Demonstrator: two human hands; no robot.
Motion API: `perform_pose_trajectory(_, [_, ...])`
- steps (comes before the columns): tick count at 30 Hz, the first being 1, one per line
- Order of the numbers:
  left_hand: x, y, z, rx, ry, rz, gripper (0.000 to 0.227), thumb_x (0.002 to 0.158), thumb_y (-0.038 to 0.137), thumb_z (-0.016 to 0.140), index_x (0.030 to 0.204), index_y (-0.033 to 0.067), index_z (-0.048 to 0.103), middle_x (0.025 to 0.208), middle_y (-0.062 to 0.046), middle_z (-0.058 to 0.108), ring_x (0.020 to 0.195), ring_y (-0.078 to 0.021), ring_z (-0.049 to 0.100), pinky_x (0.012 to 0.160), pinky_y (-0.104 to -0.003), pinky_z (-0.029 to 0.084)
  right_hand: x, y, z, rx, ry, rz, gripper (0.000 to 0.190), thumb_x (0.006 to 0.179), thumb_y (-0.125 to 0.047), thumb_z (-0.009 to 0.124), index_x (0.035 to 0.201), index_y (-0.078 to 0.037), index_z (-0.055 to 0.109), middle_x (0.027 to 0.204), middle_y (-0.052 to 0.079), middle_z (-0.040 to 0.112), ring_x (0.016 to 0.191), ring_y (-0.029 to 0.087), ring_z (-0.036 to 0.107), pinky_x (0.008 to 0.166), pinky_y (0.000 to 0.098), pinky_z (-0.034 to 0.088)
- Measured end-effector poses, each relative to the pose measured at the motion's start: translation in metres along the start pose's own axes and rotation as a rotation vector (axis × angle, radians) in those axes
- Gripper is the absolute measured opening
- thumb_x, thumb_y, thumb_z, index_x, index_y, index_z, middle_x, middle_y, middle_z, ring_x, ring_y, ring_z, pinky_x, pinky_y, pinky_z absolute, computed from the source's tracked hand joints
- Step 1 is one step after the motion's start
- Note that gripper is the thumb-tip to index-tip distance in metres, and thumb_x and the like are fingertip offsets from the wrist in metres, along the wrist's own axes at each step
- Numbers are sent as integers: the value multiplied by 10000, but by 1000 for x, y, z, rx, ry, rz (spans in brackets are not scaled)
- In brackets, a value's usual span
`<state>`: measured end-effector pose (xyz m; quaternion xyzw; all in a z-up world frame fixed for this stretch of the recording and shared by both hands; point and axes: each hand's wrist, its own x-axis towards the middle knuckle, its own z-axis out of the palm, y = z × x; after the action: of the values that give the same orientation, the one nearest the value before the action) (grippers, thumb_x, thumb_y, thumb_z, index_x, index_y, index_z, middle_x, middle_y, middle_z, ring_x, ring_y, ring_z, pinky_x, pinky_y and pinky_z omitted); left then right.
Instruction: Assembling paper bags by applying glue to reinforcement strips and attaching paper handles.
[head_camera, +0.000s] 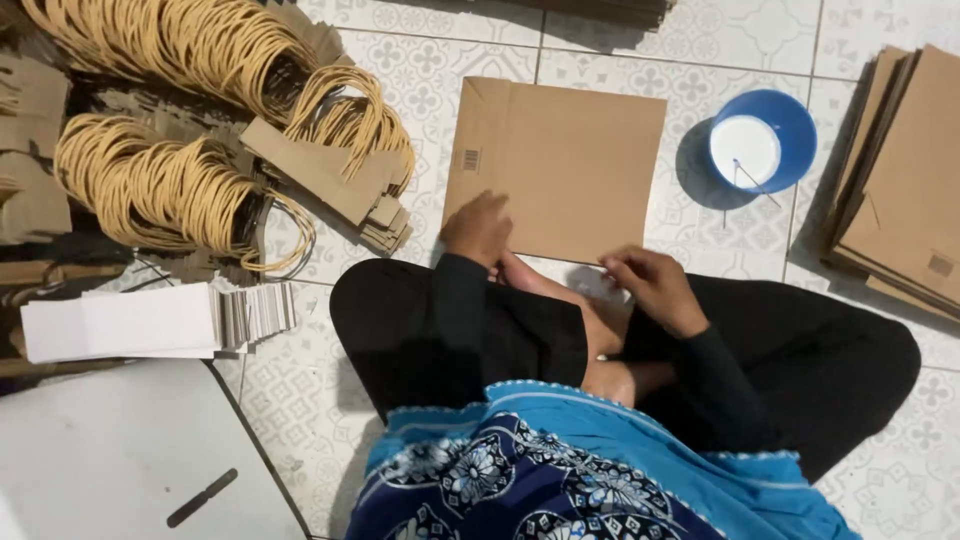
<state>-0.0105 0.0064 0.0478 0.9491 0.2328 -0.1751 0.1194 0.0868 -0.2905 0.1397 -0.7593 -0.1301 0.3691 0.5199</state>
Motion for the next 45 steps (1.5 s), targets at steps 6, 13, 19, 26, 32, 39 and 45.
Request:
perform_pose_trajectory(6, [-68, -68, -110, -743, 1265, 77, 233, 900, -43, 716, 1132, -51, 710, 1170, -244, 700, 1163, -430, 634, 1061, -461, 483, 95, -128, 115, -409, 18, -919, 142, 948, -140, 752, 1088, -153, 773, 924, 95, 726, 927, 383, 674, 818, 461, 539])
perform_pose_trajectory(13, [-69, -137, -60, -814, 888, -514, 679, 975, 173, 510, 1549, -81, 253, 1611, -315, 301, 1511, -438, 269, 1235, -436, 219, 203, -178, 259, -840, -61, -1294, 218, 870, -285, 722, 1077, -241, 771, 1129, 3, 607, 1087, 241, 499, 977, 430, 361])
perform_pose_trajectory(19, [-67, -127, -68, -807, 843, -499, 680, 1001, 248, 529, 1562, -36, 268, 1643, -306, 233, 1535, -452, 225, 1236, -456, 229, 212, -189, 270, -877, -137, -1320, 89, 853, -274, 738, 893, -199, 760, 1007, -33, 632, 1028, 218, 532, 954, 420, 343])
perform_pose_trajectory(26, [-95, -92, -120, -741, 1289, -294, 631, 948, -2, 556, 1541, 120, 377, 1461, -221, 579, 1351, -372, 593, 1143, -438, 484, 171, -222, 244, -673, -41, -1474, 48, 872, -183, 708, 873, -156, 747, 921, -14, 555, 928, 196, 537, 1033, 419, 342])
perform_pose_trajectory(32, [-101, -21, -141, -1491, 1099, 149, 532, 1039, -46, 505, 1548, 26, 368, 1469, -186, 520, 1247, -251, 590, 1084, -315, 483, 81, -218, 142, -671, 304, -1494, 149, 926, -129, 701, 1075, -112, 696, 962, 15, 583, 869, 189, 554, 877, 349, 416])
perform_pose_trajectory(39, [-35, 72, -88, -1210, 479, 208, 420, 976, -8, 581, 1383, 88, 622, 1309, -178, 634, 1213, -220, 552, 1084, -435, 466, -25, -88, 24, -674, 284, -954, 308, 974, -70, 653, 1281, -53, 654, 1126, 233, 668, 1014, 443, 671, 845, 513, 538])
perform_pose_trajectory(45, [28, 81, 4, -614, 352, 131, 365, 875, -15, 671, 1196, 159, 673, 1092, -64, 648, 1088, -292, 673, 953, -428, 544, 12, 15, -107, -369, 216, -362, 418, 901, -124, 680, 1302, -3, 660, 1266, 295, 652, 1221, 542, 576, 1025, 599, 455])
